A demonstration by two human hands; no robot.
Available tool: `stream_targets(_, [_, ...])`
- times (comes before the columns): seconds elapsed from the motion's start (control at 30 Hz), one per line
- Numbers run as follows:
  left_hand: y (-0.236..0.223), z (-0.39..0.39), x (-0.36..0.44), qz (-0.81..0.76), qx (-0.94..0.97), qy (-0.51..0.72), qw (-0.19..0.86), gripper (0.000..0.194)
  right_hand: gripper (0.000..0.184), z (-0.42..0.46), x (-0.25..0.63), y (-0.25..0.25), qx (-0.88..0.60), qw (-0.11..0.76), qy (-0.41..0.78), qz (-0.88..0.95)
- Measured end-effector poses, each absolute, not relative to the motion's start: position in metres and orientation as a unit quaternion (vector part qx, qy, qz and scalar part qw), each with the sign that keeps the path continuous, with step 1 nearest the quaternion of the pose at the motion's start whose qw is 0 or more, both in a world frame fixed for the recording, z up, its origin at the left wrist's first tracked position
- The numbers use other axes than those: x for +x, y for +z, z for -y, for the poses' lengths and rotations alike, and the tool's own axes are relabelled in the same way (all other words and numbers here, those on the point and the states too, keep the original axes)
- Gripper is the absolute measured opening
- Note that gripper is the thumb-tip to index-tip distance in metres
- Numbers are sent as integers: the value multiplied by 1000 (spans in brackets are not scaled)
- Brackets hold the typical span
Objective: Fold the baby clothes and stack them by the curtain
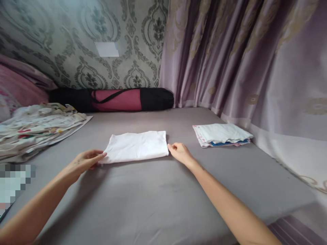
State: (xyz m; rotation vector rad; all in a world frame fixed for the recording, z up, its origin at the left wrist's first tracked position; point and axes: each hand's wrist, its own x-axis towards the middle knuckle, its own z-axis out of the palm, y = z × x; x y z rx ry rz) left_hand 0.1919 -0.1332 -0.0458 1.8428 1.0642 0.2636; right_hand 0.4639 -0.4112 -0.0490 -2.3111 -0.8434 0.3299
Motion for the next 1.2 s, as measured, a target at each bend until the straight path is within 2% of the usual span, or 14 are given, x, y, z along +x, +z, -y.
stream_targets(0.1, [-41,141,186,-423,773,82,466,62,31,417,453,-46,-864,352,157,324])
stream_targets(0.23, [-35,150,184,-440,761,74,471,64,22,412,443,-48,-840,404,223,286])
stream_targets(0.33, [-32,154,183,-463,734,63,492,66,21,408,435,-46,-807,453,288,245])
stream_targets(0.43, [-34,154,183,-462,731,57,499,65,23,407,429,-46,-803,463,319,197])
stream_targets(0.6, [-47,146,186,-467,783,64,406,57,39,405,428,-51,-822,445,315,161])
stream_targets(0.77, [-55,145,188,-457,818,69,343,49,42,403,431,-52,-824,446,324,134])
stream_targets(0.93, [-52,146,185,-452,830,68,320,45,34,409,434,-49,-801,469,349,129])
stream_targets(1.03, [-51,139,180,-453,815,81,352,49,28,415,439,-44,-801,458,361,134])
stream_targets(1.1, [-49,132,177,-463,802,84,367,54,26,416,444,-38,-815,457,327,144])
stream_targets(1.2, [-42,128,179,-471,812,120,323,49,20,409,451,-32,-836,463,240,173])
